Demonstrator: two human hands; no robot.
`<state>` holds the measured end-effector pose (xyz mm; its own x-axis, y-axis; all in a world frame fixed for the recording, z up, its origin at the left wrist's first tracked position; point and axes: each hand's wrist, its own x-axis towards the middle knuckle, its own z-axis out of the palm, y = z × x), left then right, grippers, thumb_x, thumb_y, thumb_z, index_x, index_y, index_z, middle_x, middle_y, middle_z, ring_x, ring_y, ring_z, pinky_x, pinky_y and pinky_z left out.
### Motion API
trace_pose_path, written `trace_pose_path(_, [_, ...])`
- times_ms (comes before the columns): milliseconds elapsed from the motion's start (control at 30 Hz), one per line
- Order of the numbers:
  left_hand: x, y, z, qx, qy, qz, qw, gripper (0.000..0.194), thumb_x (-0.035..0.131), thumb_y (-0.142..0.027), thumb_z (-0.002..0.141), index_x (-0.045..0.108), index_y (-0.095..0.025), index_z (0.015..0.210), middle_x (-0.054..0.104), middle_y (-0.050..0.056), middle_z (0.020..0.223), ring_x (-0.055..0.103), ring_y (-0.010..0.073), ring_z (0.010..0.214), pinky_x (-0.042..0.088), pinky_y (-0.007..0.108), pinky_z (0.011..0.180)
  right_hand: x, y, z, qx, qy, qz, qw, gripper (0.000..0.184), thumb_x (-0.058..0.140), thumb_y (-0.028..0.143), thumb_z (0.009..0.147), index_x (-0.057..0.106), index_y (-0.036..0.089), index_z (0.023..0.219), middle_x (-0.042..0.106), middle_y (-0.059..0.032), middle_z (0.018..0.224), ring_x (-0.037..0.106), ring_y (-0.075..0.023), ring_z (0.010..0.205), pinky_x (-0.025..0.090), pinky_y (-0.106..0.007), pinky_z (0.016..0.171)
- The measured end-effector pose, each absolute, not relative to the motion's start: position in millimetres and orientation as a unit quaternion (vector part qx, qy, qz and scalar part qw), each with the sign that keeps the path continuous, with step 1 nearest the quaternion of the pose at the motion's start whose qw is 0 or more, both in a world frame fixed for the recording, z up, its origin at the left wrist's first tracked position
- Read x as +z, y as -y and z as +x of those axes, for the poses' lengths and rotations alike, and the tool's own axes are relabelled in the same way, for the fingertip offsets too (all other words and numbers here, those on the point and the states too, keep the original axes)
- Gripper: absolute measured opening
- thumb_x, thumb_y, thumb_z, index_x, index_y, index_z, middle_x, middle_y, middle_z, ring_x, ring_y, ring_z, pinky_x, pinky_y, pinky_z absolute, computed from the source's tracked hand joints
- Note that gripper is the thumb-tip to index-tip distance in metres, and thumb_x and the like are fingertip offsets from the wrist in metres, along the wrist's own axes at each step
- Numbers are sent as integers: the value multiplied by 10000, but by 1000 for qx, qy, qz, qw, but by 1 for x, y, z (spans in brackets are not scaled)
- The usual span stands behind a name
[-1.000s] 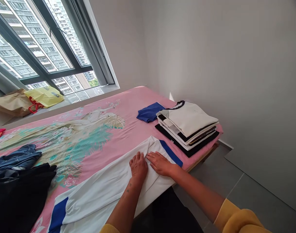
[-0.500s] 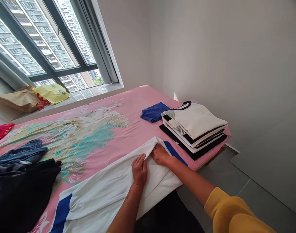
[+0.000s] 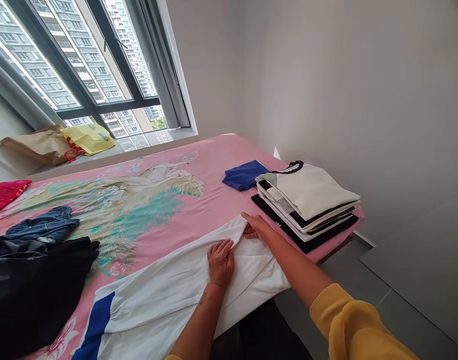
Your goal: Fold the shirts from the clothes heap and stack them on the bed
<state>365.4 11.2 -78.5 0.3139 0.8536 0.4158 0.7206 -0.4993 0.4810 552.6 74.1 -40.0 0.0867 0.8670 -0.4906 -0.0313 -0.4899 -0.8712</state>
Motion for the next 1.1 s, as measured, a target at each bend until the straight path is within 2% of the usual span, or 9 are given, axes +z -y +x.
trace_pose_path(67, [-79, -11, 365, 320, -487, 806, 101, 323, 428, -184, 834, 644, -238, 1067, 650, 25, 1144, 552, 207, 1088, 365, 399, 946, -40, -79, 551, 623, 298, -604, 399, 299, 519, 443, 836, 531, 154, 909, 635, -54, 745, 621, -138, 628, 552, -320, 617])
trace_pose_path(200, [-79, -10, 365, 315, -489, 807, 101, 332, 427, -189, 834, 637, -242, 1085, 649, 26, 1148, 547, 212, 1096, 359, 407, 952, -44, -90, 548, 679, 249, -565, 397, 232, 592, 343, 795, 536, 136, 883, 626, -49, 678, 626, -179, 625, 554, -396, 617])
trace_pose_path(333, [-78, -9, 365, 316, -487, 808, 97, 338, 438, -178, 832, 624, -243, 1106, 637, 20, 1172, 540, 208, 1105, 356, 407, 960, -51, -99, 546, 707, 223, -520, 425, 61, 496, 184, 812, 525, 146, 849, 629, -42, 693, 630, -162, 648, 549, -353, 669])
trace_pose_path(433, [-75, -8, 366, 307, -494, 808, 94, 340, 444, -163, 827, 622, -244, 1106, 629, 22, 1185, 537, 213, 1112, 355, 419, 965, -56, -100, 544, 706, 204, -496, 463, 95, 403, 170, 837, 498, 164, 843, 635, -43, 720, 632, -150, 686, 542, -309, 693])
trace_pose_path(567, [-73, -7, 367, 297, -498, 807, 113, 353, 418, -162, 840, 610, -246, 1124, 604, 39, 1222, 520, 223, 1149, 328, 460, 1005, -58, -95, 544, 696, 190, -480, 500, 99, 373, 193, 842, 469, 190, 862, 648, -44, 779, 639, -159, 751, 534, -311, 719])
trace_pose_path(767, [-75, -11, 363, 360, -520, 740, 230, 359, 364, -225, 882, 589, -226, 1162, 612, 48, 1209, 533, 202, 1147, 347, 457, 1029, -52, -68, 550, 702, 194, -455, 513, 263, 264, 301, 852, 495, 184, 896, 658, -98, 940, 633, -190, 900, 520, -368, 774])
trace_pose_path(833, [-72, -14, 361, 382, -528, 704, 282, 347, 382, -260, 883, 596, -232, 1155, 629, 42, 1180, 557, 197, 1110, 392, 430, 1003, -53, -54, 552, 704, 247, -450, 491, 301, 269, 264, 820, 524, 168, 949, 643, -121, 1039, 615, -191, 975, 500, -379, 827])
trace_pose_path(933, [-62, -17, 358, 404, -534, 652, 355, 335, 410, -293, 877, 610, -228, 1138, 640, 35, 1159, 572, 193, 1090, 438, 381, 966, -57, -31, 550, 641, 448, -465, 415, 372, 320, 213, 790, 557, 156, 1072, 592, -122, 1184, 556, -198, 1099, 439, -393, 931])
trace_pose_path(1100, [-45, -20, 355, 425, -529, 619, 397, 319, 429, -285, 866, 623, -219, 1110, 642, 20, 1159, 565, 193, 1113, 441, 360, 978, -55, -17, 521, 404, 763, -427, 269, 379, 446, 223, 813, 575, 207, 1169, 497, -62, 1322, 356, -234, 1282, 204, -442, 1094])
